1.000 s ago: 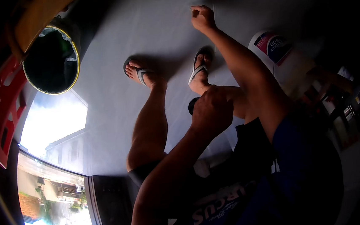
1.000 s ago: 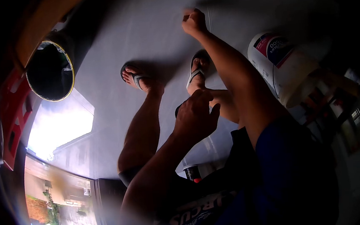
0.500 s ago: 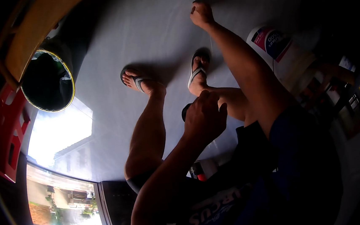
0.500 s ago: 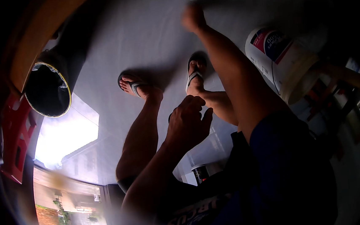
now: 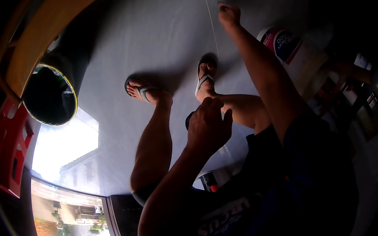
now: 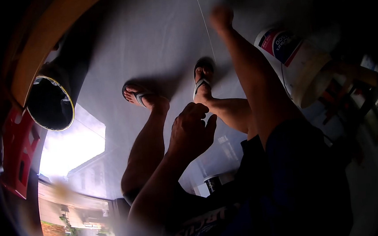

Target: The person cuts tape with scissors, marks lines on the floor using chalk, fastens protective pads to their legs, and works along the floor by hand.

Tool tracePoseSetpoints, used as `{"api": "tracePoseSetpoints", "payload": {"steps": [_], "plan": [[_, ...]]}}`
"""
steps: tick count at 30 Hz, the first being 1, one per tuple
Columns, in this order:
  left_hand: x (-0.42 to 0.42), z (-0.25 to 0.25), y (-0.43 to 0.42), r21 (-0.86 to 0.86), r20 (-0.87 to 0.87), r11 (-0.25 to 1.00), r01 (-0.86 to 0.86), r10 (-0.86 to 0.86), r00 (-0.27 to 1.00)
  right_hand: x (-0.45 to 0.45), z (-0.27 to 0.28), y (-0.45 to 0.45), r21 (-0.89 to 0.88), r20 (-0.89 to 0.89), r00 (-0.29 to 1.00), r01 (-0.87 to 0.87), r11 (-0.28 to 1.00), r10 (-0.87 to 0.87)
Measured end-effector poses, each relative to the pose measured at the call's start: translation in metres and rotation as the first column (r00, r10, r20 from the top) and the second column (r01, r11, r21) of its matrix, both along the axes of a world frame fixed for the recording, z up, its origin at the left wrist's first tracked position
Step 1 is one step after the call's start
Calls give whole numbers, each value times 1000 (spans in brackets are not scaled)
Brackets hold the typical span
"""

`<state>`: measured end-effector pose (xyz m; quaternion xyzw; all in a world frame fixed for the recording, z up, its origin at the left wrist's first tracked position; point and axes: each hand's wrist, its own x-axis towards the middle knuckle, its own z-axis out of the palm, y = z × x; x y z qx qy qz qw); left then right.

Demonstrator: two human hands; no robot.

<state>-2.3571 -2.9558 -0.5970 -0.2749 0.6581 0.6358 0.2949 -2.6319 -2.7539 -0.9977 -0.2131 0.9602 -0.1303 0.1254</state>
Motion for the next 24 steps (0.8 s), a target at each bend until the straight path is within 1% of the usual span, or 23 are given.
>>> {"api": "tracePoseSetpoints", "payload": {"steps": [2,4,6,8,9,11,14,15,17,18,20,21,23,24], "plan": [[0,0,0,-9,0,1000,4,-4,1000,1,23,-20,65,-11,1000,23,998,-23],[-1,1,0,16,23,1000,14,-14,1000,3,50,-41,317,-110,982,-112,942,154],[-1,0,0,5,12,1000,15,-15,1000,0,44,-45,363,66,990,-140,921,124],[1,-1,3,-30,-30,1000,5,-6,1000,2,50,-45,307,142,990,-63,950,20],[0,-2,5,-32,-40,999,-5,4,999,8,57,-45,223,136,988,36,974,-67],[-2,-1,7,-30,-54,999,-27,25,998,13,68,-40,125,122,981,134,983,-149],[-4,-1,5,-2,-29,1000,-20,20,999,6,67,-36,92,51,992,106,990,-111],[-4,-1,5,-9,-35,1000,-17,16,999,3,66,-34,106,27,996,82,991,-85],[-2,-2,6,-26,-40,1000,-7,6,999,4,58,-31,126,45,999,18,992,-24],[-2,-3,5,-26,-43,1000,0,-1,999,2,52,-31,130,81,997,-21,991,10],[-2,-1,3,-22,-40,1000,16,-17,999,7,47,-28,131,137,991,-28,991,10],[0,-1,3,-21,-33,1000,20,-20,999,7,54,-34,129,151,988,1,992,-21],[1,-3,5,-25,-34,1000,15,-16,999,11,71,-44,107,150,988,-53,993,37],[0,-3,7,-20,-39,1000,8,-8,999,21,77,-41,89,136,990,-48,995,35]]}}
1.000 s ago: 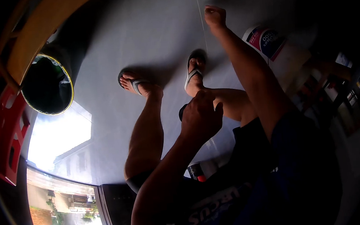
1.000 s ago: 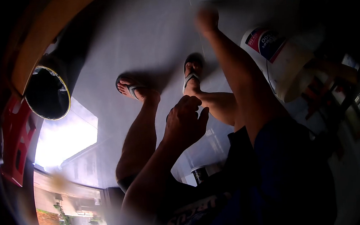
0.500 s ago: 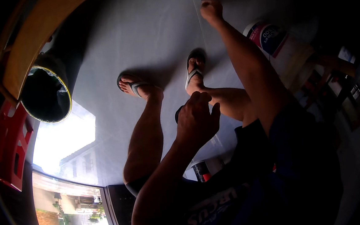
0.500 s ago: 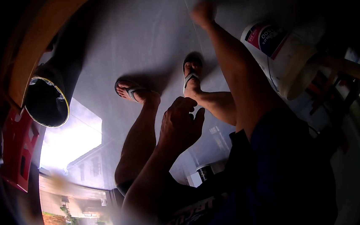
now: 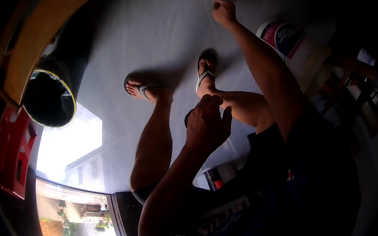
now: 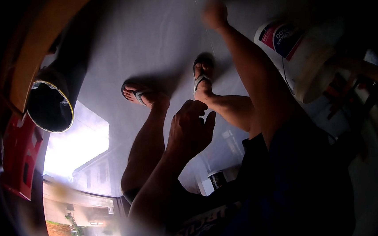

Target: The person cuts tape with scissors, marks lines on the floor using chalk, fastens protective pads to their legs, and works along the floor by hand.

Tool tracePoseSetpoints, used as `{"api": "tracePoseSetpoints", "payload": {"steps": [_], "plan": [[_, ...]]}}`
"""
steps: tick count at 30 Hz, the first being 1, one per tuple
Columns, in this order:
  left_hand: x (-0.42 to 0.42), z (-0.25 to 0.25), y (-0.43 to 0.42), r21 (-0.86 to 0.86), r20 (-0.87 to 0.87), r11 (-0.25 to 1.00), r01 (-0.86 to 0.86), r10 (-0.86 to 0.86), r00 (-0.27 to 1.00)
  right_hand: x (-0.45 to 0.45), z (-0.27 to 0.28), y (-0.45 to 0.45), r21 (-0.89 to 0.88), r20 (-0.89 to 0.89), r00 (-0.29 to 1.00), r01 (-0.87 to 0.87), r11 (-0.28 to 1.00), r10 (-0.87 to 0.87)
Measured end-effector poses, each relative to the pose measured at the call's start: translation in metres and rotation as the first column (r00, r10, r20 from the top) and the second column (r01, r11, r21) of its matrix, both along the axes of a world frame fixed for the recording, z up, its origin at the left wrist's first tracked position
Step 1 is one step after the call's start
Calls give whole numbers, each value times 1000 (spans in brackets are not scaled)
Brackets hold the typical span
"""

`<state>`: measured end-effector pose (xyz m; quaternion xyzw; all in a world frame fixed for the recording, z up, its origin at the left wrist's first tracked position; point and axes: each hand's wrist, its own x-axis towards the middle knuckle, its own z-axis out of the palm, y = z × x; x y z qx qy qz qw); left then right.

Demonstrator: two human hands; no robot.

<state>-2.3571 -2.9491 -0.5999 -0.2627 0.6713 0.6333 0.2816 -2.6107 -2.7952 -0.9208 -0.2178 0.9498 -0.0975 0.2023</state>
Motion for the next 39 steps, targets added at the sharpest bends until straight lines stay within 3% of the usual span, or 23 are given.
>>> {"api": "tracePoseSetpoints", "payload": {"steps": [2,4,7,10,11,14,18,20,22,24,25,27,28,29,30,32,34,35,36,38,39], "plan": [[-1,2,1,9,-11,1000,-9,9,1000,22,13,7,-9,-19,998,-63,998,62],[-5,3,1,23,9,1000,-6,5,1000,46,11,14,-127,17,1000,20,992,-18],[-5,4,0,32,31,999,3,-4,1000,66,-2,12,-125,-68,997,-51,991,43],[-1,2,1,8,26,1000,0,0,1000,70,-15,5,-35,-25,995,-96,995,95],[1,2,1,-5,17,1000,0,0,1000,69,-23,0,17,45,993,113,994,-113],[6,-1,4,-40,-18,999,-30,30,999,51,-15,14,17,159,979,-129,991,125],[5,-3,4,-99,-80,994,-44,36,996,40,15,57,-191,516,857,120,974,-4],[3,-3,-2,-165,-116,986,-5,-14,993,38,34,82,-270,570,821,173,947,13],[1,-7,-13,-248,-309,963,-101,20,951,36,52,106,-258,575,818,186,948,-4],[-14,8,-38,-88,-61,990,-110,105,993,43,85,113,-96,674,704,380,920,-221],[-16,6,-46,-174,-166,940,-293,265,950,45,107,113,-9,719,606,498,867,-341],[-49,39,-73,-449,-426,776,-443,250,869,69,90,154,-166,562,812,294,941,-155],[-49,24,-100,-544,-587,693,-472,87,805,76,99,152,-121,542,815,316,941,-204],[-66,33,-122,-700,-601,554,-450,-116,791,82,104,152,-77,520,816,339,938,-252],[-90,51,-148,-813,-562,380,-441,-316,765,89,110,152,-33,497,814,363,931,-299],[-136,49,-209,-869,-467,208,-450,-647,603,114,115,150,-59,465,802,450,891,-374],[-172,38,-227,-918,-396,238,-319,-482,781,136,92,163,-80,324,873,408,909,-364],[-186,9,-247,-989,-101,-14,-149,-672,734,155,68,173,-106,221,911,377,920,-348],[-190,-27,-272,-953,230,-304,-12,-745,627,162,70,167,-51,182,937,312,949,-298],[-204,-25,-239,-994,60,52,98,-489,870,174,76,154,63,106,976,183,981,-189],[-211,-40,-238,-991,39,99,89,-421,906,177,68,152,21,133,953,271,962,-271]]}}
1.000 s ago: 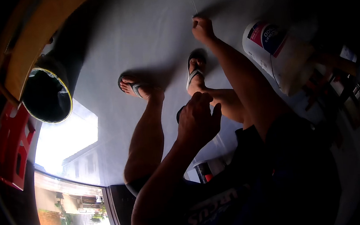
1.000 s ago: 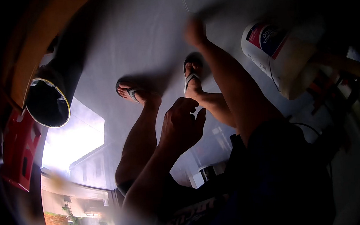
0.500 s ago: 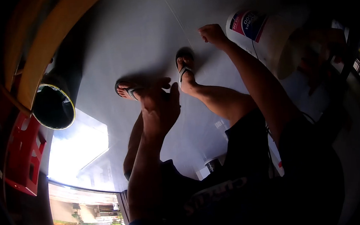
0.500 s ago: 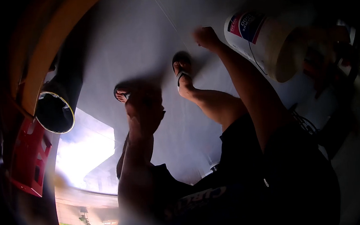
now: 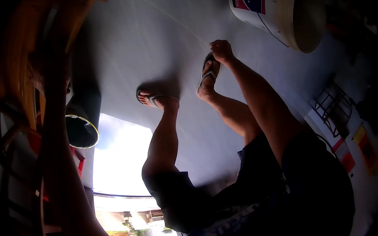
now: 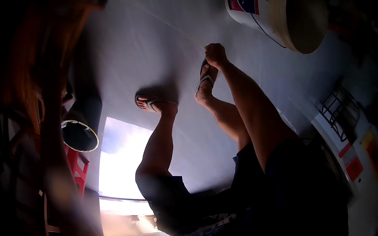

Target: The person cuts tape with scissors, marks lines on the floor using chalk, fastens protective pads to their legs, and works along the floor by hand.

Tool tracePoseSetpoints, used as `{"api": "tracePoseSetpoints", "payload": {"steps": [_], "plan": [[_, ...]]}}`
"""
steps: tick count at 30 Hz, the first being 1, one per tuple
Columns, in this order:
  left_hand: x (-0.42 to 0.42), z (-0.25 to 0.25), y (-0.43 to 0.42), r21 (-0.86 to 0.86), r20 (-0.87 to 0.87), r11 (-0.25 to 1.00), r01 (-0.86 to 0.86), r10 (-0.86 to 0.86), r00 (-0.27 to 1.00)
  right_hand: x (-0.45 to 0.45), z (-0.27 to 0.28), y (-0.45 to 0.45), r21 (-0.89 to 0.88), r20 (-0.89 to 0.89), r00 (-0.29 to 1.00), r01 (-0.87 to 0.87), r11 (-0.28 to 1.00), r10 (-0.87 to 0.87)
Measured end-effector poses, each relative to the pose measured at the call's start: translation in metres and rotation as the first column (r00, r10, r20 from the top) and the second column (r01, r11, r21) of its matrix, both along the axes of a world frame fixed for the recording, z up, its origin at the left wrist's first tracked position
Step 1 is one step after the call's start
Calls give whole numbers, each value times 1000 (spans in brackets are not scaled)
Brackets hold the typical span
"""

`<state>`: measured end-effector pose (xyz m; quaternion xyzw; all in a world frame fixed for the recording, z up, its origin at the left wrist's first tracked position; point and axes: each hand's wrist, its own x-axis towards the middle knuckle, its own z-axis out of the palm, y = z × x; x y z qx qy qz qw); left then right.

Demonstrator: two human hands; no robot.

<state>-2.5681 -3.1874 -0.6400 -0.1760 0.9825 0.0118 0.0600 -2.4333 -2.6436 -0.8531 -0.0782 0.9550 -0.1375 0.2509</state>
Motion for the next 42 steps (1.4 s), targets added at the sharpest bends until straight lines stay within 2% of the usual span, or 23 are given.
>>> {"api": "tracePoseSetpoints", "payload": {"steps": [2,6,7,9,10,12,14,15,16,17,18,19,20,23,26,27,30,33,35,37,39,40,42], "plan": [[-6,-25,-18,-151,51,978,145,-139,989,20,-17,0,-66,46,995,94,993,-91],[-11,-60,-62,-472,229,746,470,-411,882,35,-38,-2,-23,73,985,158,987,-156],[-12,-62,-70,-518,252,693,501,-437,864,29,-42,-7,-2,76,979,191,982,-191],[-15,-64,-78,-573,301,602,556,-476,826,33,-65,0,-86,26,993,120,989,-118],[-15,-63,-81,-593,318,564,575,-492,811,43,-101,9,-130,68,989,137,982,-129],[-16,-61,-86,-626,350,494,603,-514,783,35,-99,8,94,6,984,-179,979,179],[-14,-54,-92,-650,376,444,616,-516,769,21,-103,7,-132,268,954,172,976,-132],[-13,-52,-95,-657,370,443,610,-516,773,21,-97,7,43,40,998,-56,998,54],[-10,-51,-95,-660,361,445,605,-519,775,21,-96,11,-70,31,998,-47,996,50],[-8,-50,-93,-661,349,450,600,-524,777,25,-86,8,-208,216,938,316,926,-272],[-10,-51,-88,-655,323,492,573,-504,801,23,-70,4,-265,418,748,644,718,-517],[-11,-50,-83,-648,297,532,545,-482,824,15,-54,0,-243,605,468,879,411,-644],[-12,-51,-78,-628,265,602,493,-431,863,9,-29,-7,-171,664,306,950,260,-682],[0,-70,-94,-529,168,733,427,-403,900,10,-18,-10,-264,689,393,919,295,-609],[2,-67,-103,-597,288,559,575,-520,804,1,-21,-31,-285,647,424,905,316,-634],[-3,-56,-90,-591,283,569,572,-518,807,0,-26,-40,-287,643,423,906,312,-638],[-11,-39,-72,-580,219,560,592,-592,775,-7,-57,-62,-348,511,623,780,521,-592],[-7,-31,-58,-593,221,569,570,-566,794,-3,-82,-78,-334,432,765,628,703,-478],[-2,-39,-58,-562,177,621,547,-555,813,1,-88,-82,-307,498,730,653,693,-468],[-7,-33,-38,-564,202,656,501,-479,854,-2,-86,-90,-315,633,607,769,557,-480],[-17,-24,-34,-426,7,771,473,-520,854,-12,-77,-95,-350,673,574,802,483,-466],[-20,-4,10,-218,-110,970,111,-138,984,-17,-66,-98,-369,668,583,799,475,-462],[-18,-8,6,-192,-75,975,113,-130,989,-36,-31,-106,-353,599,629,763,541,-496]]}}
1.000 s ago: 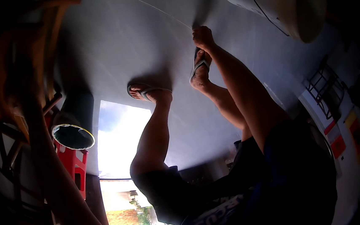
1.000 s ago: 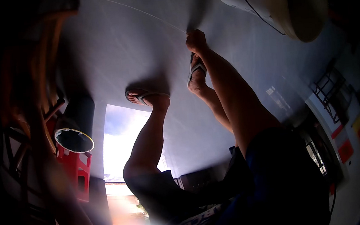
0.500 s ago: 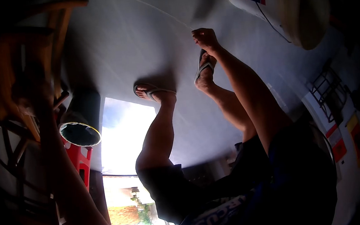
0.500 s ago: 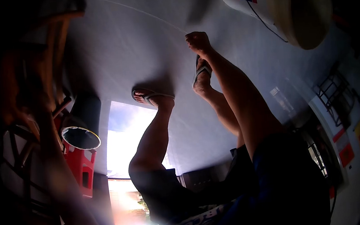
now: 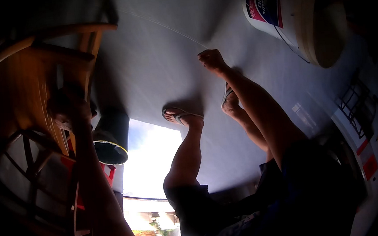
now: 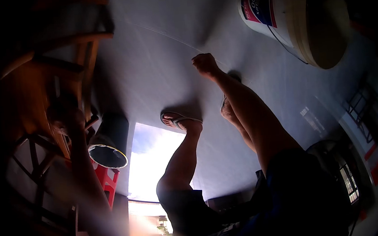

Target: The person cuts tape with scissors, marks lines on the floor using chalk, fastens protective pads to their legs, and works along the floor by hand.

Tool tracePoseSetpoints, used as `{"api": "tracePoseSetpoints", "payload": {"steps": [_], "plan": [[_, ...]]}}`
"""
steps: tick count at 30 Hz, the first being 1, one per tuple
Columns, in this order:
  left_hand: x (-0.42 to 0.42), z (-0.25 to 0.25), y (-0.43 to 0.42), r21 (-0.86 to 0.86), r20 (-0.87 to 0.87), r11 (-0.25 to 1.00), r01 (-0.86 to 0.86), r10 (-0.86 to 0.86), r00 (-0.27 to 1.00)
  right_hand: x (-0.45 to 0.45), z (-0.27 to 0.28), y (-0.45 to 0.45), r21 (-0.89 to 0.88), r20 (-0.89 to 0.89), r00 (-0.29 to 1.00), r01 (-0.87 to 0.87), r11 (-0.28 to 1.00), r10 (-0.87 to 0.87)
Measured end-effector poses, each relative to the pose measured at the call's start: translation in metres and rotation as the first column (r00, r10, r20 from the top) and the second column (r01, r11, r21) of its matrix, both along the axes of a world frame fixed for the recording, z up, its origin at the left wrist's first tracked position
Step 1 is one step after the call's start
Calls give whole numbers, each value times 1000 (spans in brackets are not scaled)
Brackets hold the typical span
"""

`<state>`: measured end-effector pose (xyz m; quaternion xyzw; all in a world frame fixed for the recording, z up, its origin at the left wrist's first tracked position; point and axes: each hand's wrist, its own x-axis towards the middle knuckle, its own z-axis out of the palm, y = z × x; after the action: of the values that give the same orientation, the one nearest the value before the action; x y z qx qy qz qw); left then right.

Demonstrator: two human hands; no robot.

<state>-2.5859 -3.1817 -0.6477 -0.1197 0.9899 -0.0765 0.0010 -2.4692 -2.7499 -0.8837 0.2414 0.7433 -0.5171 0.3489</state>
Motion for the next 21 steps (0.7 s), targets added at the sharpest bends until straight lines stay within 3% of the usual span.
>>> {"api": "tracePoseSetpoints", "payload": {"steps": [2,3,5,7,9,10,13,14,16,19,20,21], "plan": [[-2,8,9,-64,60,995,-76,80,995,-31,23,-2,-58,28,991,131,990,-130],[-7,9,5,-32,61,999,-32,34,998,-50,32,-5,-90,40,981,194,977,-191],[-7,2,-9,32,74,998,52,-54,996,-88,32,-7,-86,-103,981,155,984,-164],[-6,-2,-22,103,39,990,91,-96,995,-124,7,-9,20,-378,926,19,1000,-10],[-10,6,-9,168,-10,982,86,-85,996,-164,-7,-16,159,-535,831,-76,984,150],[-6,3,-13,186,-15,977,101,-100,995,-186,5,-24,209,-399,899,-101,973,179],[0,-16,-30,180,-12,972,151,-151,988,-223,-2,-47,551,-497,690,-217,806,526],[3,-18,-33,137,25,977,165,-170,985,-231,6,-53,484,-389,774,-290,825,500],[6,-17,-37,33,60,961,273,-274,960,-233,-9,-64,523,-398,757,-276,806,518],[2,-8,-26,168,5,975,145,-148,989,-243,-18,-74,574,-369,729,-309,758,576],[5,-16,-38,8,45,967,253,-253,966,-247,-25,-76,603,-365,712,-310,735,600],[1,-10,-34,65,63,983,169,-173,983,-252,-36,-77,634,-362,695,-305,710,622]]}}
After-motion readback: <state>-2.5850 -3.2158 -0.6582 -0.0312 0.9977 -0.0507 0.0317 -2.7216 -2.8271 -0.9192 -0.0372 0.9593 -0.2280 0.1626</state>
